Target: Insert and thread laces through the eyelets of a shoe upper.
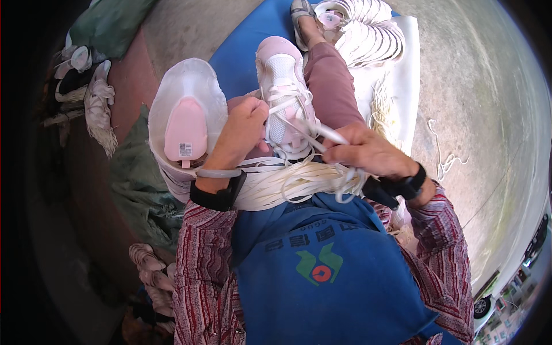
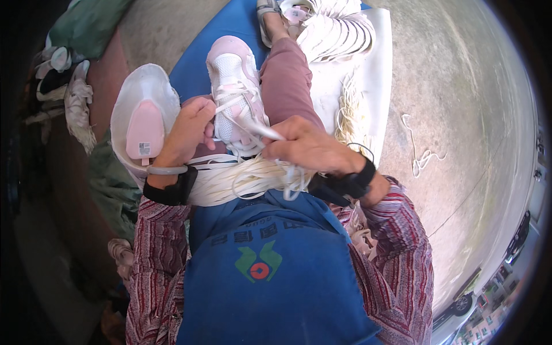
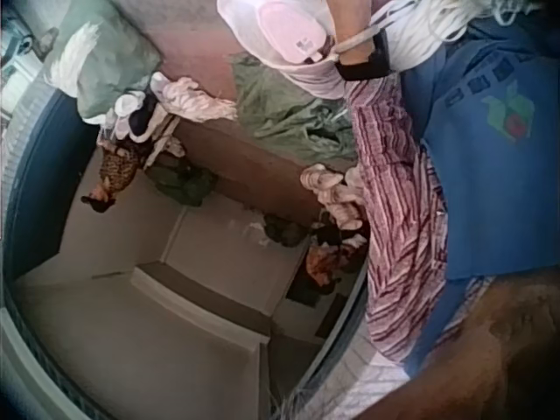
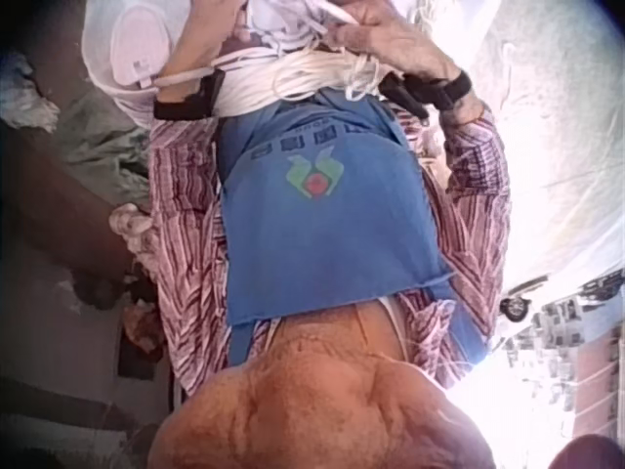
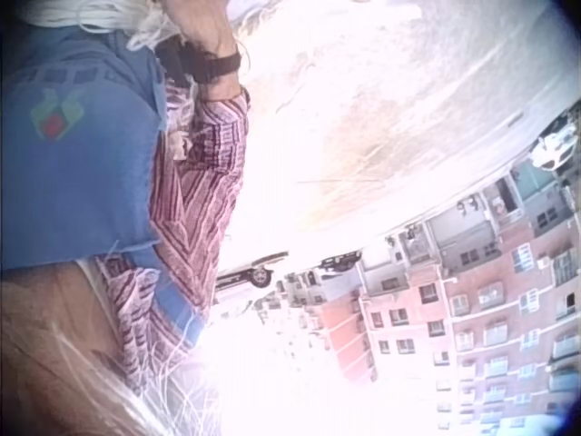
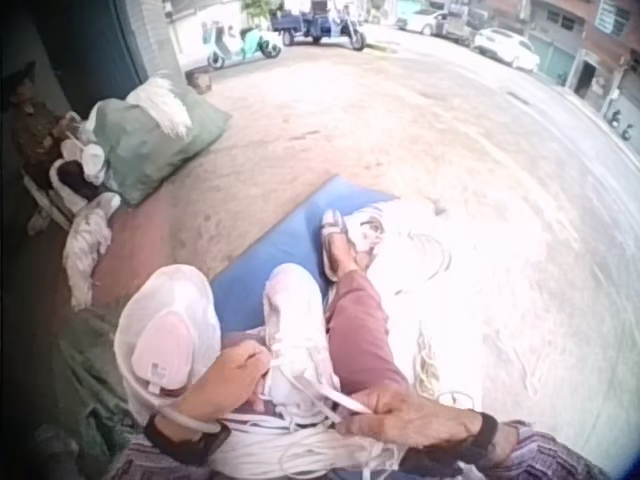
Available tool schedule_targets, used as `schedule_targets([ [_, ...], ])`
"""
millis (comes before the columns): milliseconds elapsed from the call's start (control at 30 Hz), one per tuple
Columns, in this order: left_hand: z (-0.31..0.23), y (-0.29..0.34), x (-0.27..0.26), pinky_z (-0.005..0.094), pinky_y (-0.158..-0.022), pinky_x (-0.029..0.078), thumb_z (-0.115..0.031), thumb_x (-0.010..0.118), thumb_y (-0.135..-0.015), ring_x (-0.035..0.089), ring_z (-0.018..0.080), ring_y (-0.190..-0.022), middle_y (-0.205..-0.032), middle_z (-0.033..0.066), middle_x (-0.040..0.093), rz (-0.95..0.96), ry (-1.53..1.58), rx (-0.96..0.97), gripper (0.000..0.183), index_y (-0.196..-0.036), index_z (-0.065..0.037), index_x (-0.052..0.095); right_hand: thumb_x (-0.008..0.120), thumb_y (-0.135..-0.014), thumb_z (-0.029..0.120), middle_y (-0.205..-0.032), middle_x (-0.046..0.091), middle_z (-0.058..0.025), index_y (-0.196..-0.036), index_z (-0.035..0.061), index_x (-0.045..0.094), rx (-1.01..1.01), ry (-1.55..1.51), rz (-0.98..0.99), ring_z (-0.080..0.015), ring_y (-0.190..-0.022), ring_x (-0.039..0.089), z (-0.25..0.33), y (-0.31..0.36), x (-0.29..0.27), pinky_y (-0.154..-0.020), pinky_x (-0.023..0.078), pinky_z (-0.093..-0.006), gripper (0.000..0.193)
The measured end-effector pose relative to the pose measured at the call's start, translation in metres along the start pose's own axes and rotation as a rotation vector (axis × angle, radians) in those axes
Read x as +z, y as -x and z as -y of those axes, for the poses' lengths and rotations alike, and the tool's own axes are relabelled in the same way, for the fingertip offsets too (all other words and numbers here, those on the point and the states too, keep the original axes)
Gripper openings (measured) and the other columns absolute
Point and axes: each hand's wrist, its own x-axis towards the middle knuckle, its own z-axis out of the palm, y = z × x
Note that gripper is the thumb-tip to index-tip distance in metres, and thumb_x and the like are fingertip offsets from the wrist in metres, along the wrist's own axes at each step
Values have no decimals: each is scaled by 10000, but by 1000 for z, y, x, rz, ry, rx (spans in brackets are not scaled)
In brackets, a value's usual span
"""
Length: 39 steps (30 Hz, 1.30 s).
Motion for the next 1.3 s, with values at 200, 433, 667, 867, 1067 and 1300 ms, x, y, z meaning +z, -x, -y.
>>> schedule_targets([
  [200,7,3,13,409,-599,523,-168,511,-950,650,310,-691,-795,216,591,-271,-343,209,205,-1007,28,493,631,-887,110,-627,515,72,-784,20,670,222,-283,167,-13,-566,413,6,21,-30,-504,318,-214,143],
  [433,33,14,29,427,-797,487,-102,549,-920,632,290,-901,-894,213,611,-385,-724,553,211,-1067,35,485,504,-1001,268,-705,568,-227,-919,-39,610,-17,400,-9,-382,-614,537,-2,9,-4,-589,449,-419,335],
  [667,19,-32,4,355,-461,504,-79,463,-926,612,228,-486,-748,189,626,-315,-752,363,173,-1024,58,500,421,-1033,403,-638,582,-85,-967,-31,646,-35,-3,-146,-191,-571,572,27,15,-13,-552,461,-335,493],
  [867,28,-38,10,338,-481,530,-91,474,-938,639,234,-560,-836,221,624,-282,-631,393,183,-1047,55,493,481,-1003,310,-653,583,-152,-788,16,608,-413,125,-154,-296,-600,593,34,22,7,-552,485,-372,386],
  [1067,36,-15,5,319,-520,531,-115,510,-944,625,212,-648,-915,159,594,-243,-563,397,268,-1164,37,498,504,-972,326,-581,537,-199,-718,1,563,-382,346,344,-379,-571,580,52,31,28,-540,464,-452,417],
  [1300,20,3,20,407,-785,470,-66,579,-891,564,313,-880,-989,156,557,-408,-634,662,210,-1099,-43,565,554,-942,269,-689,615,-186,-946,51,603,-94,519,-479,-371,-641,638,7,-11,4,-550,487,-449,224],
])
